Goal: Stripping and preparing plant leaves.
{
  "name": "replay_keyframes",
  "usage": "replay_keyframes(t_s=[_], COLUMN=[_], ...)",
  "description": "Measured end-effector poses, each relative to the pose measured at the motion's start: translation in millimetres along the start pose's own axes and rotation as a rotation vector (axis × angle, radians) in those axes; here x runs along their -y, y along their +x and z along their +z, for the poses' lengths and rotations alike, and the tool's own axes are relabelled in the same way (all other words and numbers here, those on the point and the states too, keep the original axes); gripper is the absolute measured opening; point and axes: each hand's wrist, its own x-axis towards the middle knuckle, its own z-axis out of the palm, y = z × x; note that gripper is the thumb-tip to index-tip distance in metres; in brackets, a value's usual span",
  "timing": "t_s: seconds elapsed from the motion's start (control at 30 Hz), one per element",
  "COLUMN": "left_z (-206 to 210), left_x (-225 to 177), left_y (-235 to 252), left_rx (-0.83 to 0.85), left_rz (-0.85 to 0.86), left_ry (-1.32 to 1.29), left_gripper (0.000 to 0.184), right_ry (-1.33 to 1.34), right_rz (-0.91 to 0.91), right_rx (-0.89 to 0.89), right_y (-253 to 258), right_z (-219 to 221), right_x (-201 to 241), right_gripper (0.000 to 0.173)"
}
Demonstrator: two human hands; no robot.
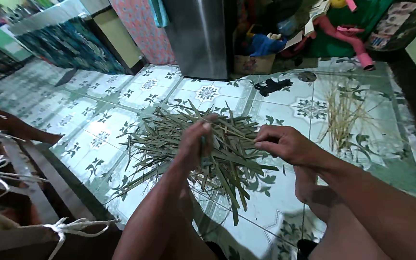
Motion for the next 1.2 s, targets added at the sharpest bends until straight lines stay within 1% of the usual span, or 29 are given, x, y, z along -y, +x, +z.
replay_keyframes(t_s=[0.07, 0.1, 0.17, 0.23, 0.33, 0.4, 0.47, 0.53, 0.57, 0.63, 0.7, 0.73, 0.77, 0.83, 0.9, 0.97, 1.03, 1.1, 1.2], left_z=[-24, -28, -20, -5, 19, 29, 22, 3, -4, -7, 2, 5, 2, -12, -27, -30, -27, -22, -14], left_x=[-6, -6, -1, 7, 20, 20, 12, 3, 2, 5, 7, 6, 6, 4, 7, 13, 16, 18, 20], left_y=[0, -2, -3, -2, 1, 1, 1, 2, 2, -1, -6, -6, -5, 1, 2, -1, -7, -16, -30], left_rx=[-0.062, -0.077, -0.077, -0.045, 0.041, 0.082, 0.030, -0.024, -0.025, 0.015, 0.064, 0.076, 0.069, -0.007, -0.115, -0.156, -0.079, 0.014, 0.068], left_rz=[0.085, 0.095, 0.075, 0.030, -0.080, -0.106, -0.057, 0.036, 0.071, 0.060, -0.030, -0.048, -0.036, 0.024, 0.061, 0.029, -0.010, -0.035, -0.089], left_ry=[-0.079, -0.097, -0.064, -0.007, 0.059, 0.077, 0.047, -0.001, -0.039, -0.051, -0.006, 0.001, -0.009, -0.016, 0.038, 0.156, 0.359, 0.489, 0.493], left_gripper=[0.040, 0.041, 0.041, 0.040, 0.041, 0.042, 0.041, 0.042, 0.042, 0.045, 0.048, 0.047, 0.046, 0.044, 0.041, 0.035, 0.032, 0.034, 0.037], right_ry=[-0.029, -0.029, 0.019, 0.073, 0.091, 0.088, 0.083, 0.075, 0.075, 0.074, 0.055, 0.034, 0.004, -0.099, -0.162, -0.151, -0.113, -0.083, -0.050], right_rz=[0.013, 0.051, 0.160, 0.199, 0.169, 0.143, 0.101, 0.081, 0.074, 0.068, 0.040, 0.017, -0.002, -0.013, 0.002, 0.034, 0.067, 0.105, 0.152], right_rx=[0.032, 0.065, 0.132, 0.140, 0.063, 0.046, 0.062, 0.087, 0.097, 0.115, 0.115, 0.108, 0.100, 0.108, 0.120, 0.120, 0.125, 0.163, 0.216], right_y=[-2, -1, 2, 8, 17, 21, 20, 19, 19, 20, 21, 21, 19, 15, 12, 11, 14, 16, 20], right_z=[-8, -10, -6, 4, 18, 19, 14, 9, 9, 12, 18, 19, 19, 14, 12, 14, 16, 18, 30], right_x=[-5, -5, 1, 9, 15, 15, 13, 13, 13, 13, 14, 13, 11, 4, -6, -17, -25, -23, -11], right_gripper=[0.015, 0.015, 0.016, 0.021, 0.022, 0.020, 0.021, 0.024, 0.024, 0.025, 0.025, 0.024, 0.025, 0.027, 0.027, 0.025, 0.024, 0.024, 0.023])
